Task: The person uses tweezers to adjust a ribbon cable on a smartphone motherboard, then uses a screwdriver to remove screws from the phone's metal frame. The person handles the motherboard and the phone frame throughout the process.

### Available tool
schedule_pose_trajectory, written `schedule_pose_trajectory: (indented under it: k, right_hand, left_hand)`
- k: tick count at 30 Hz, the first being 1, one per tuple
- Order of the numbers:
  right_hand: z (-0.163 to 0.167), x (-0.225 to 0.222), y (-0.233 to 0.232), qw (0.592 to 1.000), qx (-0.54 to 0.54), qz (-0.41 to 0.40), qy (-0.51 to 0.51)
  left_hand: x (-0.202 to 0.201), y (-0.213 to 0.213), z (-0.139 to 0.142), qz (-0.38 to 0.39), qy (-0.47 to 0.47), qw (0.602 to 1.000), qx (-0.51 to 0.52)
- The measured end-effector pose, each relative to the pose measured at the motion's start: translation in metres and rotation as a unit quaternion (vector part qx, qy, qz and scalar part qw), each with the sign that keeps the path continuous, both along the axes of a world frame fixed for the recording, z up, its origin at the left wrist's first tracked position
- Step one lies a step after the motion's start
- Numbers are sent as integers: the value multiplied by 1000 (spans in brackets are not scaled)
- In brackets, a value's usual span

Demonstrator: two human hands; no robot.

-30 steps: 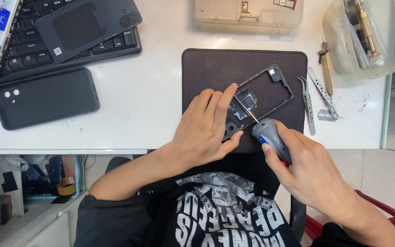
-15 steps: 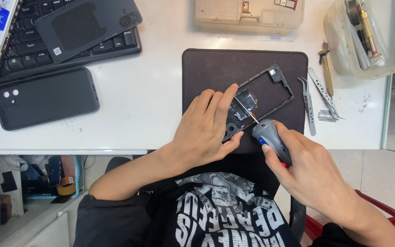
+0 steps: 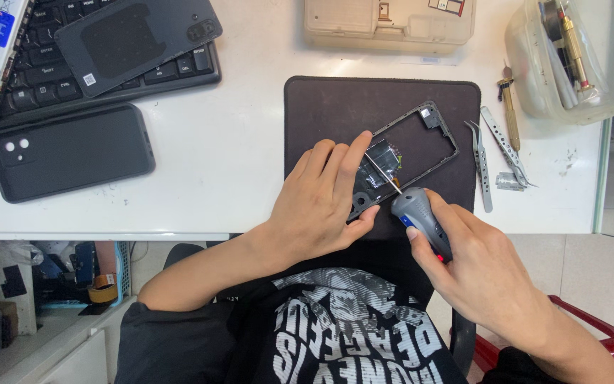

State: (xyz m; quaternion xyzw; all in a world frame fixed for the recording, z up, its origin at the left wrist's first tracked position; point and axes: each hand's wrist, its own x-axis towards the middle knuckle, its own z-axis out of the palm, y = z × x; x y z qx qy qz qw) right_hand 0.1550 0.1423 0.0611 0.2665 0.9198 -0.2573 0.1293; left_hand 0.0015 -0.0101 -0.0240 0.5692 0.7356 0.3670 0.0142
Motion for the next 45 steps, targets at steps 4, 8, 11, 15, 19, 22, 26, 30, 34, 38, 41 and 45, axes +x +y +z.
schedule_pose_trajectory:
  k: [4, 8, 11, 15, 19, 22, 26, 30, 34, 38, 41, 45]
  right_hand:
    - [0, 0, 2, 1000, 3, -6, 10]
    - [0, 0, 1, 1000, -3, -16, -22]
    - [0, 1, 2, 1000, -11, 1, 27]
    - [1, 0, 2, 1000, -14, -9, 11]
    - [2, -2, 4, 1000, -14, -17, -10]
    - [3, -3, 2, 1000, -11, -15, -14]
    - [4, -3, 1, 1000, -13, -8, -5]
    - [5, -4, 3, 1000, 7, -4, -14]
    - [6, -5, 2, 1000, 12, 2, -19]
    - [7, -6, 2, 999, -10, -3, -41]
    - [8, -5, 3, 1000, 8, -6, -29]
    - [7, -5, 4, 1000, 18, -4, -9]
  left_hand:
    - [0, 0, 0, 1, 0, 1000, 0]
    - [1, 1, -1, -1, -5, 1000, 2]
    - [0, 0, -1, 2, 1, 1000, 3]
    - [1, 1, -1, 0, -3, 1000, 4]
    - [1, 1, -1, 0, -3, 1000, 5]
    - [1, 0, -1, 0, -2, 1000, 6]
    - [0, 1, -1, -1, -1, 1000, 6]
    - [0, 1, -2, 1, 4, 1000, 6]
    - [0, 1, -3, -3, -4, 1000, -2]
    - [0, 1, -3, -2, 6, 1000, 3]
    - [0, 0, -2, -1, 3, 1000, 1]
    - [0, 1, -3, -2, 1, 1000, 3]
